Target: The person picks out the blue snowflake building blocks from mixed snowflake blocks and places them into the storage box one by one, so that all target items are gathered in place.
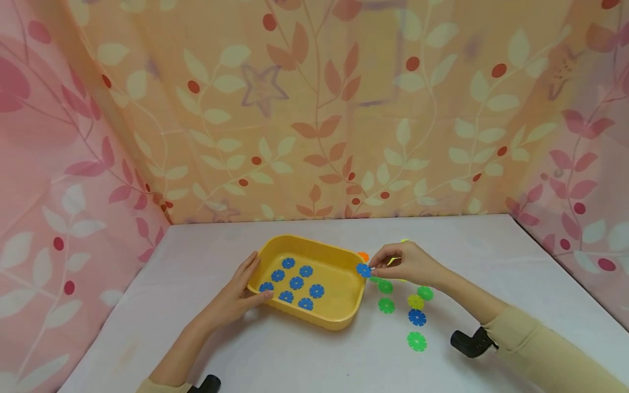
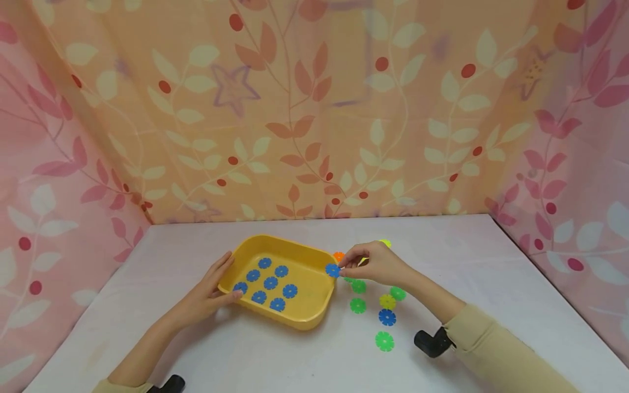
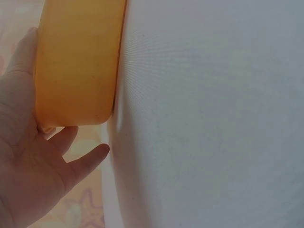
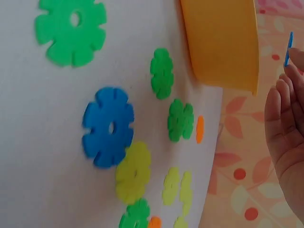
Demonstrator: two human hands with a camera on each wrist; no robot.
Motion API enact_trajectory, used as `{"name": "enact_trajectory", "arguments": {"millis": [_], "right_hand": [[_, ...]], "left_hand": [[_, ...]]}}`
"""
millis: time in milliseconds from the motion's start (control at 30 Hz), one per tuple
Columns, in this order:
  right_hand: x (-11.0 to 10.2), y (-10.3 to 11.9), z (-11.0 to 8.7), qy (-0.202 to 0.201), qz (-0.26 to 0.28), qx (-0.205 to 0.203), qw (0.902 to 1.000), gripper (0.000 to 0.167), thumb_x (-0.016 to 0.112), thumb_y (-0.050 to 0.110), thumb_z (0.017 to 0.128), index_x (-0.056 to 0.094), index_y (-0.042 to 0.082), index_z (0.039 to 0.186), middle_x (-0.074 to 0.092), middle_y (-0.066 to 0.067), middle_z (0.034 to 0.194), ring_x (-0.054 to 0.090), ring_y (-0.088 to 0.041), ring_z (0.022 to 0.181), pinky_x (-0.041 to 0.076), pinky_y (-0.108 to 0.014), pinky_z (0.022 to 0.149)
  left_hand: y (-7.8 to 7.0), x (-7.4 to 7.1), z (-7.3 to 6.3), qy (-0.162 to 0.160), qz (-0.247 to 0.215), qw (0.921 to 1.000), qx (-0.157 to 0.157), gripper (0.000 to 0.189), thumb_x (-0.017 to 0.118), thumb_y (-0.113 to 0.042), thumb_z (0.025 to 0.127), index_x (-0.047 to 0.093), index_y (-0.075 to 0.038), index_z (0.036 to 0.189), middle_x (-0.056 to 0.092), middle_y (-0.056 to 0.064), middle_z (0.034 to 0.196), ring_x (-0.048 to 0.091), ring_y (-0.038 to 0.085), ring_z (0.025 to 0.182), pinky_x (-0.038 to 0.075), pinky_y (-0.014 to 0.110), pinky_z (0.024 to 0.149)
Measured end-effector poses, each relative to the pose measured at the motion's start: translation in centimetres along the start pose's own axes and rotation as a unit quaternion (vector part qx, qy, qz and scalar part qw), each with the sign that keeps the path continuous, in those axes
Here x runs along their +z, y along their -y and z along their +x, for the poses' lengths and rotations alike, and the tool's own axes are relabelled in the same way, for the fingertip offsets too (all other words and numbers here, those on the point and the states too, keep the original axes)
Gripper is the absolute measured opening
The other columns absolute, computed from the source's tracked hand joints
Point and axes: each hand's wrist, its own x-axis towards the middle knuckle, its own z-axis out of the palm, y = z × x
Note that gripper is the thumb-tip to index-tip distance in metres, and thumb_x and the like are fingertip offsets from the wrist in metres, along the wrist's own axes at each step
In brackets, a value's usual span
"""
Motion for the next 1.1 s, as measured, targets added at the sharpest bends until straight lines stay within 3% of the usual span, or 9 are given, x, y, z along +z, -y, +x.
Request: {"name": "enact_trajectory", "arguments": {"millis": [300,567,900,1100], "right_hand": [[3.5,1.5,3.7,0.024,0.020,-0.010,0.9995,0.014,0.079,0.026,0.084,0.075,0.018,0.094,0.069,0.005,0.082,0.062,-0.017,0.076,0.056,-0.027,0.071],[5.5,2.0,5.8,0.033,0.000,-0.023,0.9992,0.017,0.079,0.024,0.083,0.076,0.010,0.093,0.068,0.007,0.079,0.062,-0.014,0.075,0.055,-0.025,0.069],[6.9,2.0,7.4,0.027,-0.083,-0.005,0.9962,0.011,0.080,0.022,0.082,0.075,0.014,0.086,0.064,0.010,0.072,0.058,-0.009,0.069,0.052,-0.022,0.065],[7.8,2.5,7.8,0.027,-0.165,0.035,0.9853,0.011,0.081,0.023,0.081,0.073,0.016,0.080,0.059,0.010,0.068,0.052,-0.013,0.071,0.047,-0.024,0.066]], "left_hand": [[-0.1,-0.1,0.2,0.004,-0.002,1.0000,0.006,0.096,0.069,-0.048,0.087,0.017,-0.009,0.157,0.002,0.004,0.163,0.005,0.035,0.148,0.022,0.059,0.112],[-0.1,0.1,0.2,0.002,-0.004,1.0000,0.004,0.095,0.071,-0.047,0.087,0.019,-0.009,0.156,0.003,0.004,0.163,0.006,0.034,0.148,0.021,0.057,0.112],[-0.1,0.0,0.1,0.002,-0.006,1.0000,-0.002,0.095,0.070,-0.048,0.087,0.018,-0.010,0.157,0.002,0.002,0.163,0.007,0.035,0.148,0.024,0.056,0.111],[-0.2,-0.2,-0.1,0.000,-0.007,1.0000,0.000,0.095,0.070,-0.048,0.087,0.019,-0.010,0.157,0.002,0.002,0.163,0.007,0.034,0.148,0.025,0.056,0.111]]}}
